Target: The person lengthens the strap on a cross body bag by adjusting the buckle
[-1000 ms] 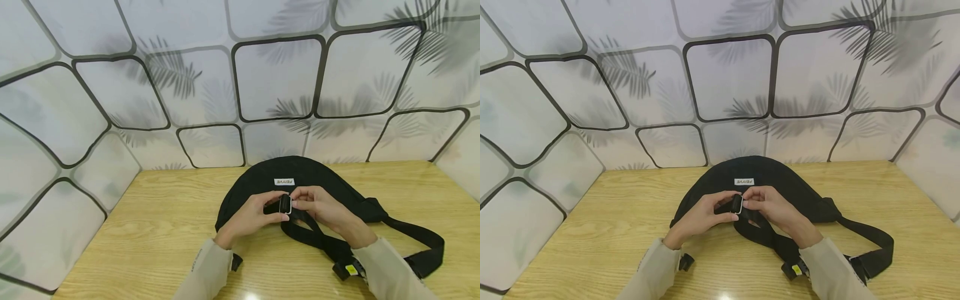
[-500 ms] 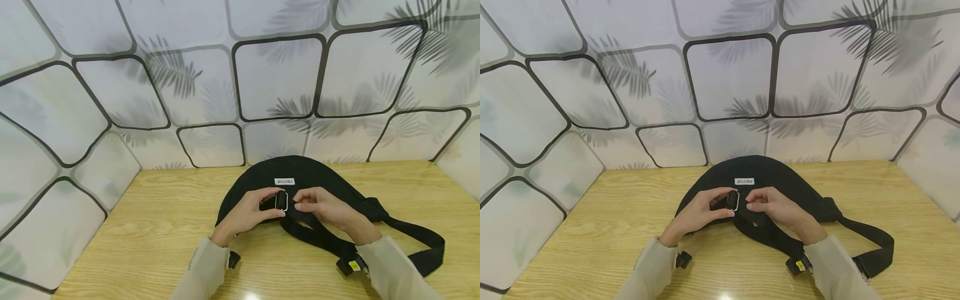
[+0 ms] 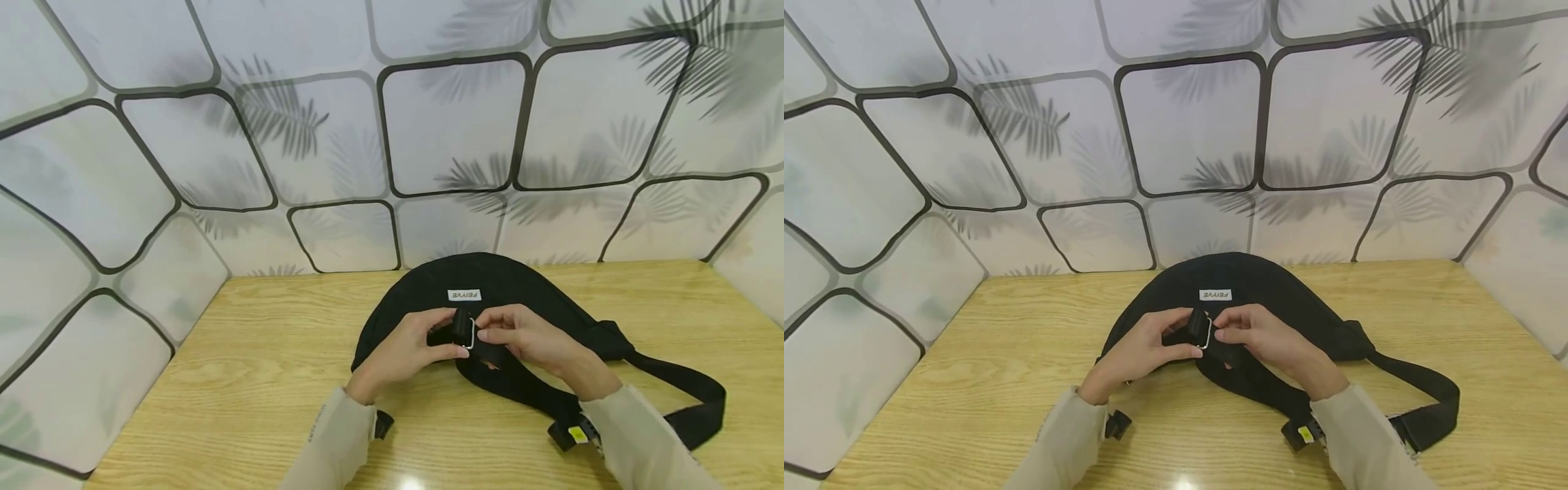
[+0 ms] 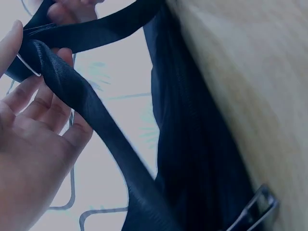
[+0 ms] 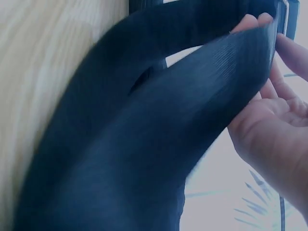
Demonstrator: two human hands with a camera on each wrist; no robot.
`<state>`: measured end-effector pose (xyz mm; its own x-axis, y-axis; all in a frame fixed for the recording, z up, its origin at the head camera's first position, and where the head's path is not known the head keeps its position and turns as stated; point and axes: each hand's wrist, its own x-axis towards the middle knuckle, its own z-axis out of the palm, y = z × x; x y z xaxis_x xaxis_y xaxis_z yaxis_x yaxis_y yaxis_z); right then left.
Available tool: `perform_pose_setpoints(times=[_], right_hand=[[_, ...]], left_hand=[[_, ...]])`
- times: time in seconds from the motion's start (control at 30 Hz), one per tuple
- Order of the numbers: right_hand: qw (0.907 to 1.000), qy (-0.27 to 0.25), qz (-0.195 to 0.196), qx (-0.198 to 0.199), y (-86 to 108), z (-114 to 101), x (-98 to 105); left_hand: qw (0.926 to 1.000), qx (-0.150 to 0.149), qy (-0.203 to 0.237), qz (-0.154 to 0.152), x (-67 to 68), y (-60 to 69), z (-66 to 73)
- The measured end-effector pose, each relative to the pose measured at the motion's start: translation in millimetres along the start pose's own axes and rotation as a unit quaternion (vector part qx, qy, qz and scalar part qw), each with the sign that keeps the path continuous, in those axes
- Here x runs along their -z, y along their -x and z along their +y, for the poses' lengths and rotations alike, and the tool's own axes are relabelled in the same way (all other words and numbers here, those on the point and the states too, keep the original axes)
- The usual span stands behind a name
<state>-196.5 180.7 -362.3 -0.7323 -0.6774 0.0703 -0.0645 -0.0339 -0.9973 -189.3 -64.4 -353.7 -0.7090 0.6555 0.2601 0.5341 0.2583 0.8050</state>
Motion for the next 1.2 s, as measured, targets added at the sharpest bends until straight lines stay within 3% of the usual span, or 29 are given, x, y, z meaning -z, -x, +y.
perform_pose_setpoints(times=[0.13,0.43,0.7,1.2], right_hand=[[0.9999,0.011,0.0,-0.006,1.6,1.5,4.4],[0.9987,0.042,0.026,0.016,1.0,0.9,1.1],[0.9997,-0.003,0.005,0.023,-1.5,-0.6,-3.7],[0.9987,0.038,0.008,-0.033,2.1,-2.5,5.4]], left_hand=[[0.9998,0.0,0.003,0.018,5.1,1.7,0.2],[0.9999,-0.002,0.009,0.012,2.4,0.9,-0.5],[0.9999,-0.002,-0.009,-0.005,-6.5,-1.4,-0.8],[0.9998,0.013,-0.008,0.015,4.3,1.3,1.0]])
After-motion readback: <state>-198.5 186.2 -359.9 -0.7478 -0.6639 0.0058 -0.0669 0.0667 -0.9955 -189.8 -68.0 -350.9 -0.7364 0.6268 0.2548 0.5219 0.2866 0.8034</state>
